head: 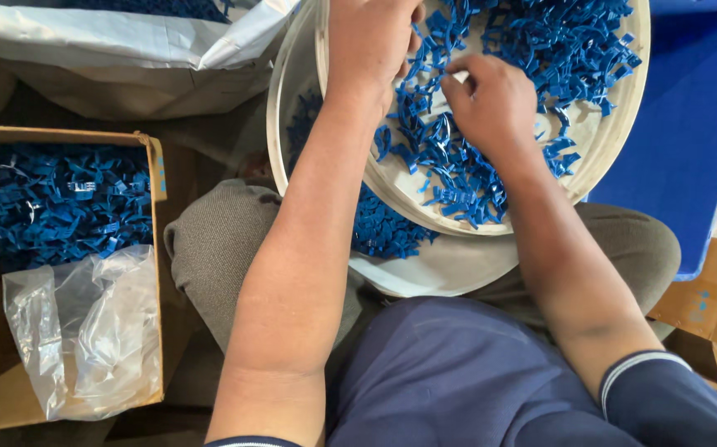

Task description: The person sits on the floor and sorts small blue plastic pieces by hand, picking them from a white basin and placing them into a cardboard box. The person repeatedly transfers handfuls of parts between containers.

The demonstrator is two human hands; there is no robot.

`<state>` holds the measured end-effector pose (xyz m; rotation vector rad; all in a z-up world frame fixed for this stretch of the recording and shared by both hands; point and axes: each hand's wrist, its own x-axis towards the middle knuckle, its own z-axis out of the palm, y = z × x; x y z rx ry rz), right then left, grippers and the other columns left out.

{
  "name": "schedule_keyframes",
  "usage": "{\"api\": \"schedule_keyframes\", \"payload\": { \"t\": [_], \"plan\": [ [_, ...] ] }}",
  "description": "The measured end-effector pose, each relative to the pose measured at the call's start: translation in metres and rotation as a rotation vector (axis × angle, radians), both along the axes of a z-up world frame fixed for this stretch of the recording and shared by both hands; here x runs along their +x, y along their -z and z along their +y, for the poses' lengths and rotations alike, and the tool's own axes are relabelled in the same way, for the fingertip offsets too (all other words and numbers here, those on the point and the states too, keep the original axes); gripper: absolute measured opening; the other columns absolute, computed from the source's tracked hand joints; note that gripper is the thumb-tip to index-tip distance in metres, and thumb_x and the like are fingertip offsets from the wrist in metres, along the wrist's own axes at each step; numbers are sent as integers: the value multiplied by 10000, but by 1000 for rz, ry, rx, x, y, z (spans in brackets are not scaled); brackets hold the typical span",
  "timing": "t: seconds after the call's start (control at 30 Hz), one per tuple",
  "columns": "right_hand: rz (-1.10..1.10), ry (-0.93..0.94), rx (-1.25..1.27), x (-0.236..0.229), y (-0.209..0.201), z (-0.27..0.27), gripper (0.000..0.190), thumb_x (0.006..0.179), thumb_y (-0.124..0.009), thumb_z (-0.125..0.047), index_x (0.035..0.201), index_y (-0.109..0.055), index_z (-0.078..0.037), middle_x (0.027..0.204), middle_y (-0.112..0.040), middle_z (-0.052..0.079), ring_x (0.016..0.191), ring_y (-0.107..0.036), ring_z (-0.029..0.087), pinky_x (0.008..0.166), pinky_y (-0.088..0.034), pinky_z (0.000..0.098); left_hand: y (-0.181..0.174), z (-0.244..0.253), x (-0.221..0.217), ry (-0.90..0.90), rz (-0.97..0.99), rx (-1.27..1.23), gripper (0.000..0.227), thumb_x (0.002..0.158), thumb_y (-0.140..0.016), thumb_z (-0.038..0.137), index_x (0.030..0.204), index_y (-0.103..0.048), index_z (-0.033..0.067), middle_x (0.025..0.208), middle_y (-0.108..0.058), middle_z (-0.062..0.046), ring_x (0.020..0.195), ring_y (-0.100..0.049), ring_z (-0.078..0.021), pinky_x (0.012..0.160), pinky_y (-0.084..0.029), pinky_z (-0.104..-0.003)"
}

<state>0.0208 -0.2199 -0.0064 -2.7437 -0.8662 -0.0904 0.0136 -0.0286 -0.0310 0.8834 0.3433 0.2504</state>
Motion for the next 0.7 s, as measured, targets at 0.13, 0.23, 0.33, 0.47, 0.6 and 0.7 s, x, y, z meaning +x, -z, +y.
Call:
{"api": "schedule_keyframes", "payload": {
  "t": [0.13,0.23,0.33,0.47,0.6,0.7],
  "plan": [
    [47,41,-53,13,20,9,160,919,-768,-261,1011,-784,-131,802,-727,148,772,-695,361,696,-529,480,-4,1,-1,50,2,16,190,861,-718,172,740,-610,73,614,-613,-8,472,-581,-87,364,-364,-253],
    [116,63,-65,10,22,7,164,914,-803,-251,994,-778,-110,759,-717,147,727,-687,328,676,-521,447,-1,-1,-4,56,8,-17,227,882,-732,186,757,-592,59,624,-595,-13,484,-574,-95,381,-352,-256],
    [176,96,187,11,7,4,119,937,-793,-168,1010,-759,-80,819,-737,82,739,-687,183,680,-536,327,0,-5,2,75,53,29,235,880,-729,250,788,-606,71,639,-591,-12,489,-576,-96,377,-375,-252],
    [424,41,736,9,-8,4,116,1051,-810,-110,1111,-733,-49,976,-725,16,853,-625,28,775,-512,215,7,-10,1,133,174,54,261,886,-628,361,824,-643,108,720,-686,-3,540,-682,-85,376,-519,-247],
    [275,97,462,11,-6,20,170,970,-785,-223,1077,-738,-99,941,-755,97,834,-651,144,757,-514,289,8,-5,1,179,118,-254,294,904,-582,391,872,-648,107,737,-683,-44,540,-635,-119,384,-477,-274],
    [92,158,-99,5,8,37,214,940,-777,-347,989,-807,-141,948,-753,156,844,-704,328,759,-533,437,8,4,1,86,-16,-239,218,914,-640,285,862,-646,73,735,-673,-61,548,-637,-143,384,-432,-288]
  ]
}}
